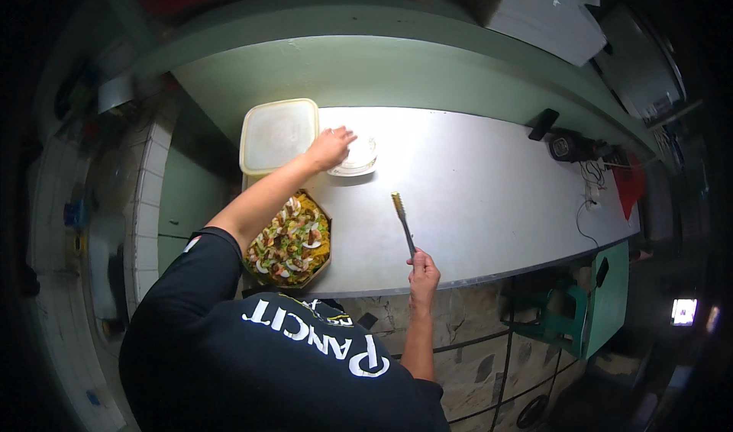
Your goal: The person uses tongs to transfer cooked ground meat from a plastic container onto a large round dish that already contains tortilla chips, sliced onions, and a green sauce. The person repeatedly scoops meat and places it across the dish, then closes the container lid.
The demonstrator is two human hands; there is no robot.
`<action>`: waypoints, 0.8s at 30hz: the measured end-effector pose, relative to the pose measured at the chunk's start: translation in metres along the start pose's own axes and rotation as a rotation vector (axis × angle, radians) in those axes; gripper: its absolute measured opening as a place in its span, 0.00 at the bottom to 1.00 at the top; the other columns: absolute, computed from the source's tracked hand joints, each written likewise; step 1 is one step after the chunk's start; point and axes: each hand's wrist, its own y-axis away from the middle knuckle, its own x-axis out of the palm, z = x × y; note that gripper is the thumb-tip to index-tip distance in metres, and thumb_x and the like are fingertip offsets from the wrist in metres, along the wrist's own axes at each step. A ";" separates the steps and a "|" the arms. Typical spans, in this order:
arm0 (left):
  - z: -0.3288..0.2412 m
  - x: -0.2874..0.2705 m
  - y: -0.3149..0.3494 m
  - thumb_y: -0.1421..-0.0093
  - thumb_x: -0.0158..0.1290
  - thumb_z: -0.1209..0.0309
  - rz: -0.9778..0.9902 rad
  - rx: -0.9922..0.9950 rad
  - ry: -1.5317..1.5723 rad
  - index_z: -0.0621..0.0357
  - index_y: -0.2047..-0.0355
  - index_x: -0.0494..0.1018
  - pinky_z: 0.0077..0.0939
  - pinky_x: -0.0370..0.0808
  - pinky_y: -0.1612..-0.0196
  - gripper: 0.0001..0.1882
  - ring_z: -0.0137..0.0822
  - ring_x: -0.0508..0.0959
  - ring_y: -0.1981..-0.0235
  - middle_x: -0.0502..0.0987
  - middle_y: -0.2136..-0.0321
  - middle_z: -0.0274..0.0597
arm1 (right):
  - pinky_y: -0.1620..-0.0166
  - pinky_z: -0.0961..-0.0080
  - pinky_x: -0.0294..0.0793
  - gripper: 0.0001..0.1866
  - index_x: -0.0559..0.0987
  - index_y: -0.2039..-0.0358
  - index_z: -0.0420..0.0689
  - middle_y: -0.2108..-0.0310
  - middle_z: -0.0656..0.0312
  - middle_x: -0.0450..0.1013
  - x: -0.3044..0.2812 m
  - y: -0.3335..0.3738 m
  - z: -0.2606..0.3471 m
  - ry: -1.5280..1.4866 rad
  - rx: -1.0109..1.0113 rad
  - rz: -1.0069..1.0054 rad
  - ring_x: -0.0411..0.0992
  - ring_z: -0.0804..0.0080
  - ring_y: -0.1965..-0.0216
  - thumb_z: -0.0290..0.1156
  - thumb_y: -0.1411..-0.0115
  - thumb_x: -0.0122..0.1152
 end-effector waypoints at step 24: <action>0.125 -0.018 0.138 0.36 0.45 0.62 -0.684 -0.932 -0.001 0.50 0.54 0.77 0.45 0.69 0.50 0.16 0.49 0.72 0.52 0.74 0.55 0.40 | 0.52 0.56 0.68 0.18 0.78 0.54 0.41 0.58 0.48 0.72 0.193 -0.154 0.004 0.873 -0.652 0.015 0.69 0.50 0.53 0.40 0.38 0.54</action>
